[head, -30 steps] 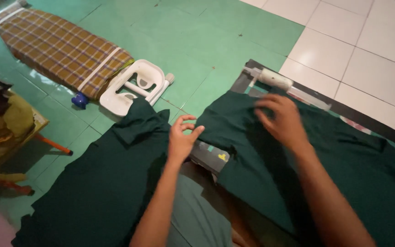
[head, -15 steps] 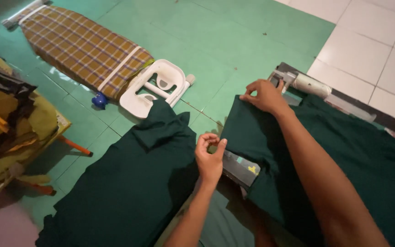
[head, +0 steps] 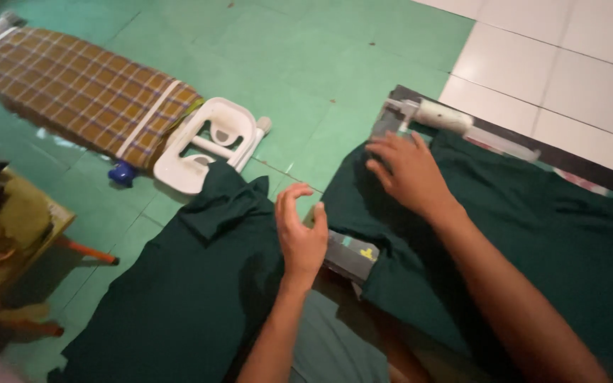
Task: The person smooths a dark green shirt on a flat surface, then uses a syringe-like tool to apply a substance to the collar area. They then use scissors to cut a piece of clear tape and apply it to the collar.
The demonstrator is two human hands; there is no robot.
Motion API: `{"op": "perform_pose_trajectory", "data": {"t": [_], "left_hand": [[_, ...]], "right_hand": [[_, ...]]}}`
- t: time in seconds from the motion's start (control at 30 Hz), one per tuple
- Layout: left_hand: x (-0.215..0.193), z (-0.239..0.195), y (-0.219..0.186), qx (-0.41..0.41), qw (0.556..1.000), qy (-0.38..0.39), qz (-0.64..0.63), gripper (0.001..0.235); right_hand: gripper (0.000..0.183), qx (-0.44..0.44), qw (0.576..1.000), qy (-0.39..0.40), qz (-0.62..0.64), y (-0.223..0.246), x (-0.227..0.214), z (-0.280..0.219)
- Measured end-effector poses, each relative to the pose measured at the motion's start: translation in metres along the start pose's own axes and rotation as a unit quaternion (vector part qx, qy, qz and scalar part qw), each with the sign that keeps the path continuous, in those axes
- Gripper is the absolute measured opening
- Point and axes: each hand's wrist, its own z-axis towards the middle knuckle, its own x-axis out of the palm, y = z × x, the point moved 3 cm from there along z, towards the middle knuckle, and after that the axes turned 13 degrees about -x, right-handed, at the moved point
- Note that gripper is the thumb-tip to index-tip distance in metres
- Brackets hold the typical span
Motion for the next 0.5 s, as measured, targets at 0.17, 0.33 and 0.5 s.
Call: {"op": "perform_pose_trajectory", "data": {"t": [0.17, 0.33, 0.5], "left_hand": [[0.065, -0.008, -0.037, 0.228, 0.939, 0.248, 0.073, 0.012], [0.142, -0.023, -0.065, 0.295, 0.890, 0.331, 0.105, 0.018], [0.234, -0.035, -0.058, 0.278, 0.854, 0.401, 0.180, 0.023]], "right_hand": [[0.057, 0.082, 0.993, 0.075, -0.029, 0.002, -0.027, -0.092], [0.067, 0.148, 0.976, 0.025, -0.159, -0.039, -0.043, -0.160], [0.072, 0.212, 0.965, 0.073, -0.135, -0.066, -0.074, -0.200]]}}
